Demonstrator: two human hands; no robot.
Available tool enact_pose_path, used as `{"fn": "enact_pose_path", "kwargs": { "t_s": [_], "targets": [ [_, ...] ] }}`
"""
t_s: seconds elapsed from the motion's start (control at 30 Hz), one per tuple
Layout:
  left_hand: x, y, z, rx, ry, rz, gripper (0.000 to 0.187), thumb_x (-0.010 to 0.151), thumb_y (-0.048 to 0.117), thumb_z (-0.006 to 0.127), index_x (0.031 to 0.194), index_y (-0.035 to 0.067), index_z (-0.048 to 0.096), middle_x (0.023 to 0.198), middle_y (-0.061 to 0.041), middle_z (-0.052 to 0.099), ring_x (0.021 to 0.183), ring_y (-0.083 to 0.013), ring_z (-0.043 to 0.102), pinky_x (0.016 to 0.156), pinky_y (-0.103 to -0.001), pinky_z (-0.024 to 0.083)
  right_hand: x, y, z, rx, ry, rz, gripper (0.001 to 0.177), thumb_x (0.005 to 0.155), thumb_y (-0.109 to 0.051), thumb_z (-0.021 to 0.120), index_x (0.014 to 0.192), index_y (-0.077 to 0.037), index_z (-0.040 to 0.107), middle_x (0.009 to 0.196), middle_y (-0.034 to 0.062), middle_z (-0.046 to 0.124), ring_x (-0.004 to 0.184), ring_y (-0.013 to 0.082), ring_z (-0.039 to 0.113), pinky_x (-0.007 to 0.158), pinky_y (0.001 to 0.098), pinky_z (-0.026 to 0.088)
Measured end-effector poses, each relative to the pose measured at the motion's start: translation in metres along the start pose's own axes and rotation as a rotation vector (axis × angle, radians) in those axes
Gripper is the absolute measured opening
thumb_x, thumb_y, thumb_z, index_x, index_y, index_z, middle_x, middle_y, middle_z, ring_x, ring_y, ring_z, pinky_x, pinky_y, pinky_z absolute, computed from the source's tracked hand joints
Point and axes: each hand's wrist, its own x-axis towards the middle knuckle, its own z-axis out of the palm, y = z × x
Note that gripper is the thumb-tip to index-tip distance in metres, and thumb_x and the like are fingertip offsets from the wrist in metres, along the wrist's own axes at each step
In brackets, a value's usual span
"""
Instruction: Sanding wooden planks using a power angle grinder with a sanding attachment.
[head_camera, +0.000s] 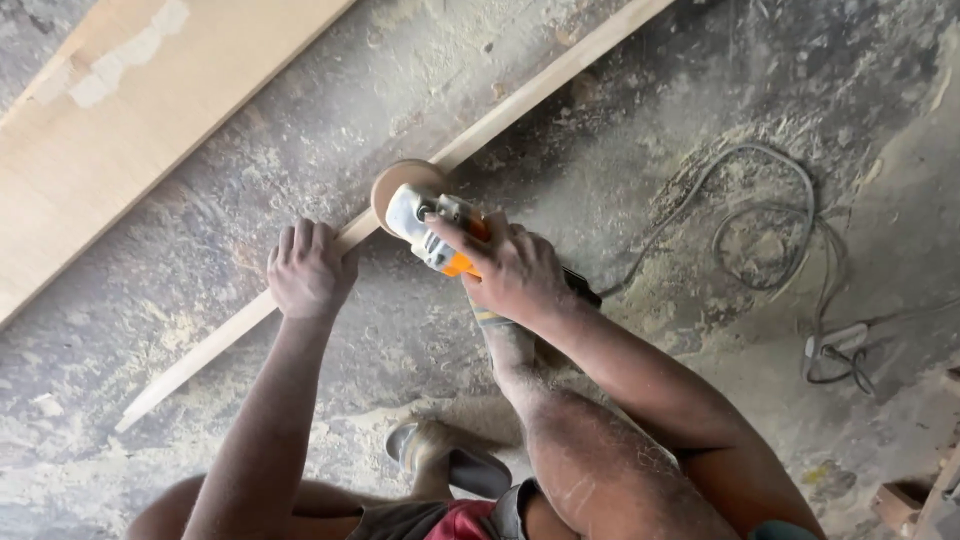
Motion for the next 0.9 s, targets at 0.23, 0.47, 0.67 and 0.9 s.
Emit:
{"fn": "enact_pose_path", "kwargs": {
  "t_s": [0.23, 0.47, 0.67, 0.9],
  "targets": [
    [0.001, 0.000, 0.000, 0.012, 0.028, 0.035, 0.038, 0.073, 0.048, 0.082, 0.079, 0.017, 0.060, 0.081, 0.001, 0.052, 0.076, -0.0197, 0.060, 0.063, -0.032, 0.050, -0.001, 0.097, -0.038, -0.086, 0.104, 0.186, 0.086, 0.075, -0.025, 0.083, 0.151, -0.036, 0.046, 0.091, 0.0196, 0.071, 0.062, 0.0360, 0.072, 0.047, 0.0434, 0.059],
    [0.019, 0.013, -0.034, 0.054, -0.076, -0.010, 0.024, 0.090, 0.029, 0.079, 0.083, 0.016, 0.060, 0.081, 0.000, 0.058, 0.069, -0.0137, 0.057, 0.057, -0.029, 0.050, 0.029, 0.181, -0.119, -0.049, 0.065, 0.595, 0.096, 0.079, 0.005, 0.079, 0.149, -0.031, 0.026, 0.114, 0.0221, 0.067, 0.067, 0.0298, 0.069, 0.043, 0.0346, 0.059],
    [0.018, 0.012, -0.031, 0.067, -0.070, -0.009, 0.026, 0.093, 0.031, 0.078, 0.083, 0.016, 0.059, 0.080, 0.001, 0.056, 0.066, -0.0119, 0.055, 0.055, -0.028, 0.048, 0.038, 0.226, -0.129, -0.041, 0.100, 0.729, 0.088, 0.089, 0.000, 0.080, 0.152, -0.017, 0.021, 0.117, 0.0271, 0.061, 0.091, 0.0363, 0.070, 0.066, 0.0429, 0.065],
    [0.017, 0.013, -0.028, 0.054, -0.068, -0.022, 0.026, 0.092, 0.031, 0.079, 0.082, 0.016, 0.061, 0.080, 0.001, 0.059, 0.067, -0.0128, 0.057, 0.056, -0.029, 0.050, 0.031, 0.095, -0.068, 0.014, -0.017, 0.321, 0.090, 0.091, -0.001, 0.079, 0.153, -0.007, 0.014, 0.098, 0.0165, 0.064, 0.051, 0.0165, 0.055, 0.031, 0.0291, 0.045]
  ]
}}
